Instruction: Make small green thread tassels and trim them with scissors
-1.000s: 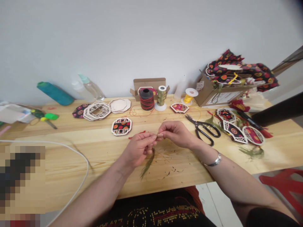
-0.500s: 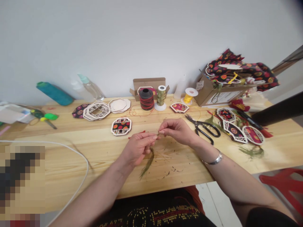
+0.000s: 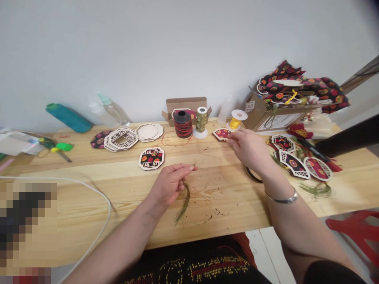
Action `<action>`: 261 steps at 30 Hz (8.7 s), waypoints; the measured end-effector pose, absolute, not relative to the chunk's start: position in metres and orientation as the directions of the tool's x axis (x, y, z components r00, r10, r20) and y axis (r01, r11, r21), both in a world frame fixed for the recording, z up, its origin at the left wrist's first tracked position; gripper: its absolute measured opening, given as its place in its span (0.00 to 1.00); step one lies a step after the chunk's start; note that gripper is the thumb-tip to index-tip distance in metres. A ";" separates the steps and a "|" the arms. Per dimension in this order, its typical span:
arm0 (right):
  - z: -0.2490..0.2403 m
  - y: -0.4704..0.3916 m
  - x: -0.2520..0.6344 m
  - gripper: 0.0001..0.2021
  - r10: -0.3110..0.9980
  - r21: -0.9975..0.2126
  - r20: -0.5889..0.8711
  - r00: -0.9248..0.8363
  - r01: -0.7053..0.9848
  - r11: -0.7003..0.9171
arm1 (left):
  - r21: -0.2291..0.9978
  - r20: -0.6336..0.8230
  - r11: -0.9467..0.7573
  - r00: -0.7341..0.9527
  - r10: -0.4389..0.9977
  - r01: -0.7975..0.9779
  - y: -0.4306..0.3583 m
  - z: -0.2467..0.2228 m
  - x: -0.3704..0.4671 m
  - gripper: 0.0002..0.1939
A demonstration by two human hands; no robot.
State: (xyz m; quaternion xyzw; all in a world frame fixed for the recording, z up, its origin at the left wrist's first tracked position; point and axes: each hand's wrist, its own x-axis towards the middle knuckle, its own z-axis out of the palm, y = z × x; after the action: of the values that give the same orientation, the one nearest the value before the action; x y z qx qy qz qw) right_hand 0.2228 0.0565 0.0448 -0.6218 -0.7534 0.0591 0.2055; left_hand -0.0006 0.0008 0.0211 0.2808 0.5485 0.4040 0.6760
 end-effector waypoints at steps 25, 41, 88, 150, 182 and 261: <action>0.035 0.021 0.270 0.12 0.980 0.177 -0.196 -0.021 0.983 0.056 | 0.821 -0.495 0.484 0.044 0.868 -0.303 0.003 0.019 -0.004 0.13; 0.071 0.018 0.246 0.23 0.931 -0.778 -0.029 -0.363 0.593 0.208 | 0.826 -0.491 0.473 0.018 0.871 -0.307 0.003 0.022 -0.001 0.14; 0.046 0.030 0.216 0.31 0.580 -0.922 -0.221 -0.784 0.362 0.138 | 0.890 -0.418 0.423 0.066 0.906 -0.172 -0.003 0.025 0.001 0.11; 0.054 0.051 0.255 0.25 0.924 -0.328 -0.219 -0.314 0.915 0.233 | 0.834 -0.477 0.456 0.011 0.879 -0.312 0.002 0.018 -0.002 0.11; 0.045 0.035 0.220 0.34 0.622 -0.880 -0.171 -0.764 0.402 0.253 | 0.703 -0.531 0.629 0.344 0.774 -0.332 -0.001 0.025 -0.001 0.09; 0.058 0.032 0.192 0.05 0.604 -0.744 0.190 -0.774 0.288 0.603 | 0.862 -0.421 0.402 0.004 0.907 -0.309 0.001 0.018 0.001 0.13</action>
State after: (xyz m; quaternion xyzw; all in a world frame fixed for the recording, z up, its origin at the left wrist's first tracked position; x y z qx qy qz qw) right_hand 0.1915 0.0315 0.0576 -0.2565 -0.8685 0.3645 0.2168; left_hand 0.0015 0.0006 0.0180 0.2828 0.5282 0.4681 0.6495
